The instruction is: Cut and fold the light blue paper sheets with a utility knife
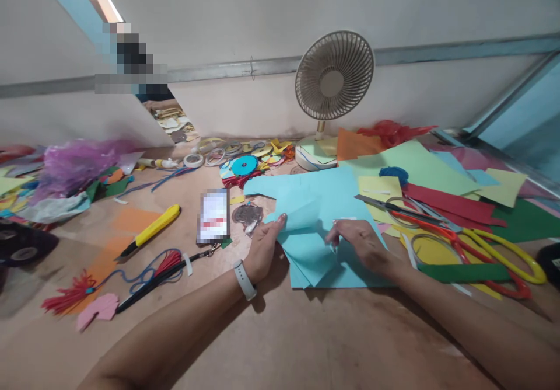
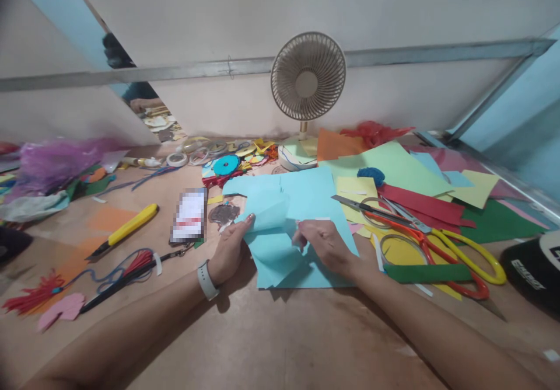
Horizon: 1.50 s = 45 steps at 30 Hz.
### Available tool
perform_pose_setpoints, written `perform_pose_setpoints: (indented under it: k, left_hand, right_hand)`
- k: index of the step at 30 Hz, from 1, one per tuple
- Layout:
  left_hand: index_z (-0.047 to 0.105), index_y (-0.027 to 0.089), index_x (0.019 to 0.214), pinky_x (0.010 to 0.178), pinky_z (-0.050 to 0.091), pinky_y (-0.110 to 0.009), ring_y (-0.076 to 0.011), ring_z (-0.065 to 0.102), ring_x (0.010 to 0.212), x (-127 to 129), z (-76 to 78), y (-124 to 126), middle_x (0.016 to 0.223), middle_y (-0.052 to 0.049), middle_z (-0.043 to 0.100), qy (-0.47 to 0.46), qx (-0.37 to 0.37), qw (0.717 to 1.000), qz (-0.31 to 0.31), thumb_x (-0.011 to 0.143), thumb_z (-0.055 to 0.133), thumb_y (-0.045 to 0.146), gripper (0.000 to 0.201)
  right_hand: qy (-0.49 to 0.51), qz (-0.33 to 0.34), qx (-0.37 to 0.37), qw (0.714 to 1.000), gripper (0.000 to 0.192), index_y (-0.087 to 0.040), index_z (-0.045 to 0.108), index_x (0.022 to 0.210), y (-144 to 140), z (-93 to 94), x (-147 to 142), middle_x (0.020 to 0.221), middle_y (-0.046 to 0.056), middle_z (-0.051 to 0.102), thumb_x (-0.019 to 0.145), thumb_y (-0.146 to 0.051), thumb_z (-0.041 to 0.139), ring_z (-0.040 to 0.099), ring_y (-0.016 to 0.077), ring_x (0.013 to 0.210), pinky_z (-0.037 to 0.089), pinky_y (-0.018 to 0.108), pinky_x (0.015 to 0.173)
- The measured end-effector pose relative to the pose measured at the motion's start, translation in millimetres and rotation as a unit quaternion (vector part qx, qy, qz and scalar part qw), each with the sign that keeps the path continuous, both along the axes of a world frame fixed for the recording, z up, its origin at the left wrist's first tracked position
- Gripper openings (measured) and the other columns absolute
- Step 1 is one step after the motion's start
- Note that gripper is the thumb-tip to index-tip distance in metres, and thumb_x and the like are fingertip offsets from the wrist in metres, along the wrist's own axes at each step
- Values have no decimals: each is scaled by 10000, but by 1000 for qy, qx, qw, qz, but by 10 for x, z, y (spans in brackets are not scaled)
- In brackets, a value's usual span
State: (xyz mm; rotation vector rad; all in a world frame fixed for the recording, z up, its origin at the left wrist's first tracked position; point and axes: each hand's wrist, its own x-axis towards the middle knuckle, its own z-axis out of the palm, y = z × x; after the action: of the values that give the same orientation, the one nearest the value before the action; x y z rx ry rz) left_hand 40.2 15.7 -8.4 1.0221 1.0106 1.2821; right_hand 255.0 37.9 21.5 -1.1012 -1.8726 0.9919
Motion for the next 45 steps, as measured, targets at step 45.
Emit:
perform_pose_setpoints:
  k: [45]
  left_hand:
    - [643, 133, 609, 559, 358, -256, -124, 444, 585, 19, 182, -98, 592, -9, 524, 88, 39, 992, -77, 751, 738, 643, 538]
  right_hand:
    - [6, -50, -11, 999, 506, -245, 433, 629, 39, -38, 12, 591, -28, 443, 885, -680, 471, 438, 149, 565, 377, 299, 559]
